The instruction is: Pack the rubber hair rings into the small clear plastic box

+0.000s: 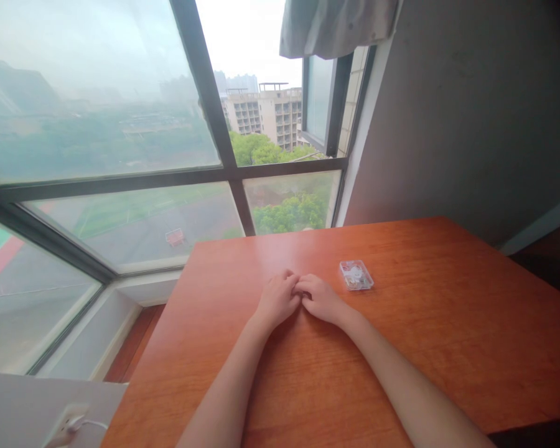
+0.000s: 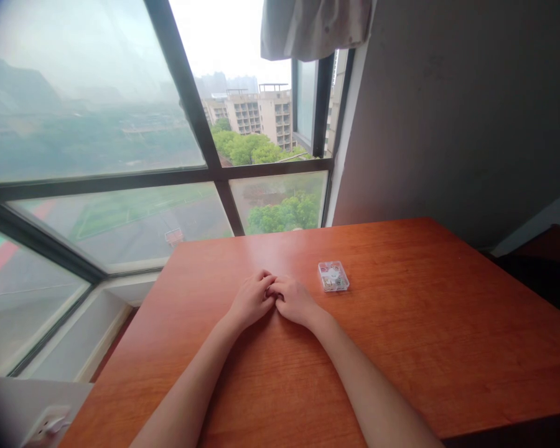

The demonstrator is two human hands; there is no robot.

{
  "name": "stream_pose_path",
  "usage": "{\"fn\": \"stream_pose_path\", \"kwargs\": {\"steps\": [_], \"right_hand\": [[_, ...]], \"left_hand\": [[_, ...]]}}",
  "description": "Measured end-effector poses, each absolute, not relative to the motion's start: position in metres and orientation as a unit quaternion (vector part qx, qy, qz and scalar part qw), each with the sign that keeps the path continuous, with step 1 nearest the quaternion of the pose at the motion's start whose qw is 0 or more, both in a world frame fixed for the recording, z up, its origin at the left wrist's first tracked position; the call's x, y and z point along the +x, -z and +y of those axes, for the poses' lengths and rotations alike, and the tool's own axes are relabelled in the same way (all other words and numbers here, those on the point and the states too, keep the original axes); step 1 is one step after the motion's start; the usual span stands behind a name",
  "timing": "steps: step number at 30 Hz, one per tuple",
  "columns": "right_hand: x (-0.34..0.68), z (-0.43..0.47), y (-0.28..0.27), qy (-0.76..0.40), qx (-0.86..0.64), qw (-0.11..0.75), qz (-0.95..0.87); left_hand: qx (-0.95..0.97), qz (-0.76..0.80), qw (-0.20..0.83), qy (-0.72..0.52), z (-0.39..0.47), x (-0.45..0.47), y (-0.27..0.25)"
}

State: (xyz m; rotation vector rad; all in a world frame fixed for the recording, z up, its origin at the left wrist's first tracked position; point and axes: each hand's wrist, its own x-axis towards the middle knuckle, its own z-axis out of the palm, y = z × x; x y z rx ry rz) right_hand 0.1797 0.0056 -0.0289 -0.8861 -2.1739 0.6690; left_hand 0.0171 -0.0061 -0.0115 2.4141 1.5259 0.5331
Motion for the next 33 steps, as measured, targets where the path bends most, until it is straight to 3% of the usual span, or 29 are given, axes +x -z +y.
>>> {"fn": "stream_pose_path", "kwargs": {"steps": [33], "right_hand": [[0.1798,0.006,0.0279,-0.266,-0.341,0.34,-0.835]], "left_hand": [[0.829,0.518,0.111,-0.181,-0.0059,0.0172,0.0106]]}}
